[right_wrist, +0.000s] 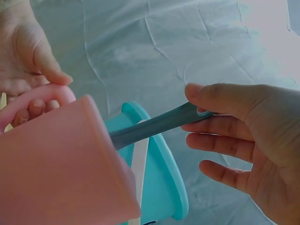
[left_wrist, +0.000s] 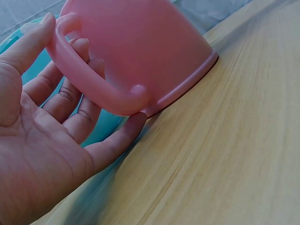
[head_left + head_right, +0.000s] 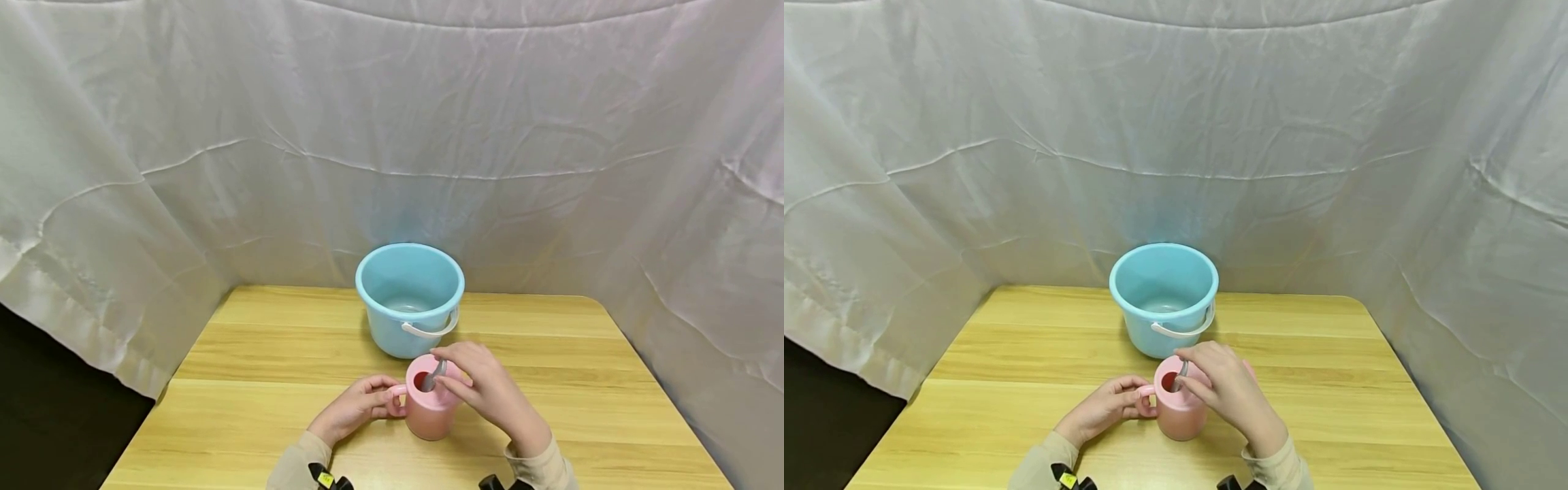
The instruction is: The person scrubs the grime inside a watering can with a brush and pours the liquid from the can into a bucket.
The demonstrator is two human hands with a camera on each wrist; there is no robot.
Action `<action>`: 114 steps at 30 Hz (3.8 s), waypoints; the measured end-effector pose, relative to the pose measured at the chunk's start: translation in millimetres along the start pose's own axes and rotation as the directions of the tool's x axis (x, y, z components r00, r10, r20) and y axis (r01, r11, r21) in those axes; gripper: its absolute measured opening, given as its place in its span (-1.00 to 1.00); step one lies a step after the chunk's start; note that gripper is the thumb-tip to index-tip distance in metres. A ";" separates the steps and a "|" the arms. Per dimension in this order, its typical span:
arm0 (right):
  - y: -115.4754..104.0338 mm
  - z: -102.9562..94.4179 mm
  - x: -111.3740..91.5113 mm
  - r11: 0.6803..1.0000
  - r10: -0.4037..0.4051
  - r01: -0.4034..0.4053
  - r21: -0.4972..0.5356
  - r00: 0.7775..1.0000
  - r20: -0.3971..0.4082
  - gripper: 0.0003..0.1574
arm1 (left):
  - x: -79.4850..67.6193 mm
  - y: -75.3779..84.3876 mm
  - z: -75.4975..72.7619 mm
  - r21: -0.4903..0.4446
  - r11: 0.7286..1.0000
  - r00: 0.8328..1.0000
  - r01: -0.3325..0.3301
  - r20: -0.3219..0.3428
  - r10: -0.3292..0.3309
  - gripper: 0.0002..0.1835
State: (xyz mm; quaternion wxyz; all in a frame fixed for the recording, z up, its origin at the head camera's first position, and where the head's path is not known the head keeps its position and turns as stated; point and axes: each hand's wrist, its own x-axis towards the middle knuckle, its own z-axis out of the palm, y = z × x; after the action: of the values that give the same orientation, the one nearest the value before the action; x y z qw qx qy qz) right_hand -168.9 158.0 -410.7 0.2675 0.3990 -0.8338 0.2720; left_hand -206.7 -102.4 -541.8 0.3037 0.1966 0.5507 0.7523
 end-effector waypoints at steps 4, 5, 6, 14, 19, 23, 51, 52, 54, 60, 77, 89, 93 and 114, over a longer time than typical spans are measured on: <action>-3.5 -2.1 2.0 1.000 -0.013 0.013 -0.018 1.000 0.007 -0.50 | 0.1 0.0 -0.2 0.000 1.000 1.000 -0.002 0.002 0.002 -0.74; -3.9 -2.2 2.4 1.000 -0.013 0.013 -0.021 1.000 0.009 -0.50 | 0.2 -0.1 -0.3 0.001 1.000 1.000 -0.003 0.003 0.003 -0.74; -4.3 -2.3 2.8 1.000 -0.011 0.012 -0.022 1.000 0.012 -0.49 | 0.2 -0.2 -0.4 0.001 1.000 1.000 -0.005 0.005 0.005 -0.74; -2.9 4.4 1.5 0.997 0.017 -0.016 -0.076 1.000 0.013 -0.51 | 0.0 -0.6 -0.6 0.001 1.000 1.000 -0.015 0.015 0.015 -0.75; -3.0 15.4 1.6 0.995 0.051 -0.047 -0.083 0.998 0.039 -0.58 | -0.2 -0.5 -0.8 0.005 1.000 1.000 -0.017 0.014 0.017 -0.74; -1.5 25.1 1.7 0.996 0.053 -0.050 -0.076 0.997 0.049 -0.63 | -0.3 -0.6 -1.0 0.009 1.000 1.000 -0.016 0.014 0.016 -0.73; 0.8 33.3 3.3 0.994 0.106 -0.106 0.001 0.991 0.087 -0.90 | -0.7 0.2 -0.5 -0.003 1.000 0.999 -0.031 0.024 0.031 -0.78; 1.1 33.3 3.1 0.993 0.121 -0.122 0.007 0.989 0.091 -0.92 | -0.9 0.6 -0.4 -0.003 1.000 0.999 -0.030 0.023 0.030 -0.77; 1.0 33.0 2.7 0.989 0.146 -0.149 0.019 0.985 0.096 -0.95 | -1.1 1.0 -0.3 -0.003 1.000 0.999 -0.027 0.023 0.027 -0.77; -2.2 28.3 3.3 0.976 0.179 -0.179 0.127 0.984 0.011 -0.92 | -1.4 1.2 0.2 -0.003 1.000 1.000 -0.014 0.018 0.014 -0.76; -5.0 26.4 6.2 0.984 0.138 -0.125 0.127 0.986 -0.097 -0.92 | -1.1 2.3 -0.9 -0.002 1.000 1.000 -0.014 0.011 0.014 -0.75; -7.6 39.9 5.8 0.980 0.198 -0.199 -0.004 0.977 0.082 -0.86 | -1.0 0.3 -0.8 -0.005 1.000 0.999 -0.027 0.028 0.028 -0.76; -9.0 40.0 6.1 0.974 0.224 -0.222 -0.047 0.972 0.066 -0.88 | -0.7 -0.3 -0.8 -0.006 1.000 1.000 -0.020 0.022 0.021 -0.75; -12.5 41.6 5.4 0.974 0.225 -0.216 0.062 0.922 -0.315 -0.87 | -0.1 -2.1 -1.6 -0.013 1.000 1.000 -0.004 0.009 0.004 -0.76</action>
State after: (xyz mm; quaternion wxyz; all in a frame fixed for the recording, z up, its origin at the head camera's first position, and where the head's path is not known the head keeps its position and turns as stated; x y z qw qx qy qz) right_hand -171.3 120.7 -433.6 0.3616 0.2567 -0.8153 0.3723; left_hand -207.2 -103.1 -544.3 0.3058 0.1992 0.5440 0.7555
